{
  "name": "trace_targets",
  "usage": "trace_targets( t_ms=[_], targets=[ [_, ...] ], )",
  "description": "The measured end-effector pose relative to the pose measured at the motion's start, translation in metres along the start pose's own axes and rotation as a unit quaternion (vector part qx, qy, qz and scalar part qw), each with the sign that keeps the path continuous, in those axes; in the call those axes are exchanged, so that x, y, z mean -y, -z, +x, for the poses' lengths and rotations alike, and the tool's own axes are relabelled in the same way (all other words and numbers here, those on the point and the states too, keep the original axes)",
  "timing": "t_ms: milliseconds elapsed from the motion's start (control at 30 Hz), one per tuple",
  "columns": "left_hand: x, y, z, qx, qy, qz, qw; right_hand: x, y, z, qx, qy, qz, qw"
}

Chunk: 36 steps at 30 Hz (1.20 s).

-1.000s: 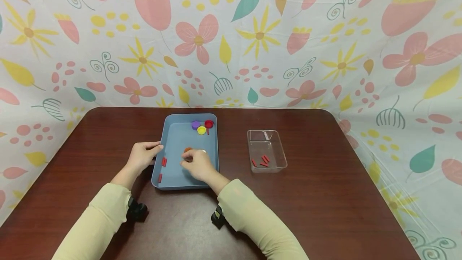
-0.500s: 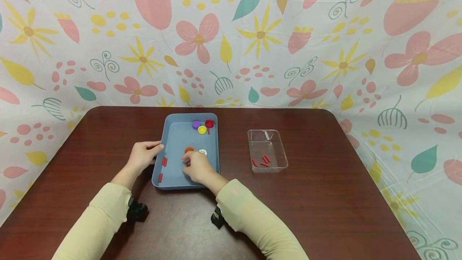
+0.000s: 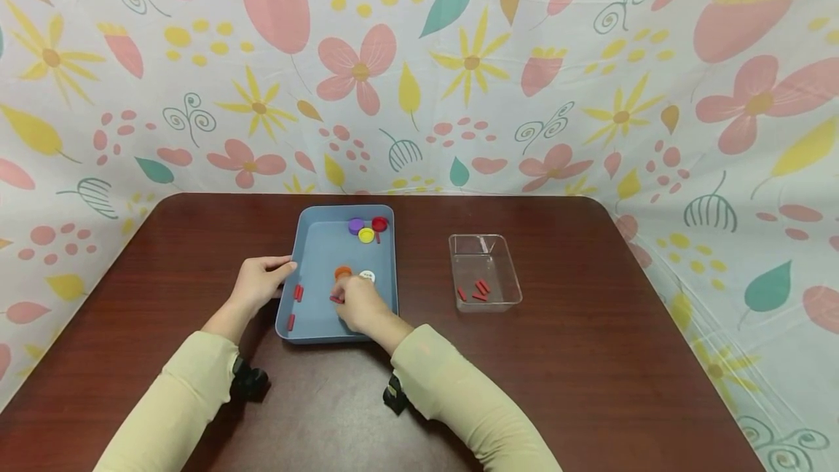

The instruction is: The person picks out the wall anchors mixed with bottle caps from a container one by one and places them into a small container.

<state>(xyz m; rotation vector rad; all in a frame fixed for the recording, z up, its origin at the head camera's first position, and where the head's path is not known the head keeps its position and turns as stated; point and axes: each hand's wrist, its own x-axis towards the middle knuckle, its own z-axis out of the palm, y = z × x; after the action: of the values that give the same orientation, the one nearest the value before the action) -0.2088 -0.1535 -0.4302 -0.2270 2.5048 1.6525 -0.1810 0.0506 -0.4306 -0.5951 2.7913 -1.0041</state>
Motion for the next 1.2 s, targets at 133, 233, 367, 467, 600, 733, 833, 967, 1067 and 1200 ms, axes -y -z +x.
trace_targets(
  t_ms=[133, 233, 367, 467, 600, 733, 833, 967, 1067, 1200],
  targets=[
    [0.000, 0.000, 0.000, 0.000, 0.002, 0.002, 1.0000, 0.002, 0.000, 0.000, 0.002, -0.007, -0.006, 1.0000],
    [0.000, -0.001, -0.001, 0.004, 0.006, 0.002, 1.0000, 0.002, -0.001, 0.000, -0.002, -0.014, -0.015, 0.9998],
    [0.000, -0.002, -0.001, 0.007, 0.008, 0.001, 0.9999, 0.002, -0.003, -0.001, -0.014, -0.022, -0.037, 0.9990],
    [0.001, -0.002, -0.001, 0.005, 0.005, 0.000, 1.0000, 0.003, -0.004, 0.000, -0.024, -0.024, -0.054, 0.9980],
    [0.001, -0.001, 0.000, 0.004, 0.002, -0.001, 1.0000, 0.003, -0.004, 0.001, -0.027, -0.025, -0.066, 0.9971],
    [0.001, -0.001, 0.000, 0.004, 0.002, -0.003, 1.0000, 0.005, -0.004, 0.001, -0.017, -0.026, -0.073, 0.9968],
    [0.001, -0.001, 0.000, 0.005, 0.003, -0.001, 1.0000, 0.007, -0.003, 0.001, -0.008, -0.024, -0.099, 0.9948],
    [0.001, -0.001, 0.000, 0.006, 0.005, 0.001, 1.0000, 0.009, -0.003, 0.000, 0.001, -0.019, -0.137, 0.9904],
    [0.001, -0.001, 0.000, 0.005, 0.003, 0.002, 1.0000, 0.009, -0.004, 0.000, 0.007, -0.015, -0.155, 0.9877],
    [0.001, -0.001, 0.000, 0.001, 0.001, 0.002, 1.0000, 0.011, -0.003, -0.001, 0.020, -0.012, -0.187, 0.9821]
  ],
)
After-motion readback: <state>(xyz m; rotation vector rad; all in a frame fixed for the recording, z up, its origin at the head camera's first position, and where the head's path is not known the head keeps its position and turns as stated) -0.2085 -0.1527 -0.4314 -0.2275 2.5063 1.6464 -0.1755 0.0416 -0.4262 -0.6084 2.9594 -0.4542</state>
